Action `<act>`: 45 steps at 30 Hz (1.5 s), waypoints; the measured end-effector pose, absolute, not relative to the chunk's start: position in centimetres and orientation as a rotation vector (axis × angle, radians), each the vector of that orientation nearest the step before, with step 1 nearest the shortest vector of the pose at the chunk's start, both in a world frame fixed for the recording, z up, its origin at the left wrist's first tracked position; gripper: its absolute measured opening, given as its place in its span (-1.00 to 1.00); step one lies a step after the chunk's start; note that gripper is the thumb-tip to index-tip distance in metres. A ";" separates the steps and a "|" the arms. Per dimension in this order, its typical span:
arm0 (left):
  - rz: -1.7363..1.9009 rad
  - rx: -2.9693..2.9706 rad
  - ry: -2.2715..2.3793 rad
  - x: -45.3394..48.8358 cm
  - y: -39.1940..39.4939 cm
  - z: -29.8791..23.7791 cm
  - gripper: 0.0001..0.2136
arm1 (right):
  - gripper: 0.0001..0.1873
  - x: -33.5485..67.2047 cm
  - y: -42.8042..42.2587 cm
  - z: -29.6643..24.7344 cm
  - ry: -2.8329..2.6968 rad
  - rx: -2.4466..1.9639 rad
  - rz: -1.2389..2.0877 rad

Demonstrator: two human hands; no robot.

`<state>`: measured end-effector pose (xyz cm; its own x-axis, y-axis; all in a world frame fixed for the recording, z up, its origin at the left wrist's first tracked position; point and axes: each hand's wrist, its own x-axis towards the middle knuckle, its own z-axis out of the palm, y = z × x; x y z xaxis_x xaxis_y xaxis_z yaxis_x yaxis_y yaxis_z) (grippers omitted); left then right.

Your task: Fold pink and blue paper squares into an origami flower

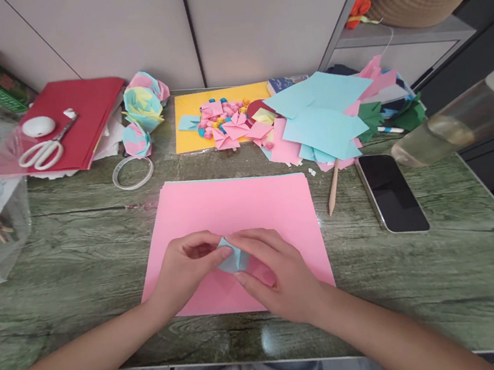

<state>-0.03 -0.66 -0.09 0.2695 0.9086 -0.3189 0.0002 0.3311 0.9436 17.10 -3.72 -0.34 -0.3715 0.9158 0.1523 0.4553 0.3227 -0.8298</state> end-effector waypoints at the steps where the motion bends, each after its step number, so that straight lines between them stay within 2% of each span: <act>1: 0.790 1.051 1.126 0.0 -0.7 -0.1 -0.89 | -0.50 17.0 -3.7 -0.3 -1.961 -1.212 0.939; 4: 0.779 1.046 1.140 0.1 -0.7 0.0 -0.88 | -0.52 16.8 -3.6 -0.3 -1.919 -1.227 0.940; 10: 0.765 0.990 1.071 0.0 -0.7 -0.1 -0.89 | -0.70 16.8 -3.6 -0.5 -1.784 -1.279 0.945; 20: 0.732 0.929 1.040 -0.3 -0.5 -0.3 -0.85 | -0.74 17.1 -3.4 -0.8 -1.775 -1.146 0.979; 32: 0.746 1.026 1.000 0.3 -0.9 -0.7 -0.85 | -0.89 16.6 -3.5 -1.1 -1.610 -1.373 1.079; 41: 0.778 1.013 1.067 0.0 -0.7 -0.2 -0.89 | -0.91 16.7 -3.4 -0.8 -1.612 -1.372 1.131; 45: 0.823 0.921 1.035 -0.2 -0.5 -0.5 -0.89 | -0.84 17.0 -3.1 -0.7 -1.568 -1.309 1.213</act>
<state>-0.23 -0.47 -0.46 0.2998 0.8921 -0.3380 -0.1283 0.3888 0.9124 17.03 -3.07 -0.71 -0.1984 0.9798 -0.0267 0.2715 0.0288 -0.9620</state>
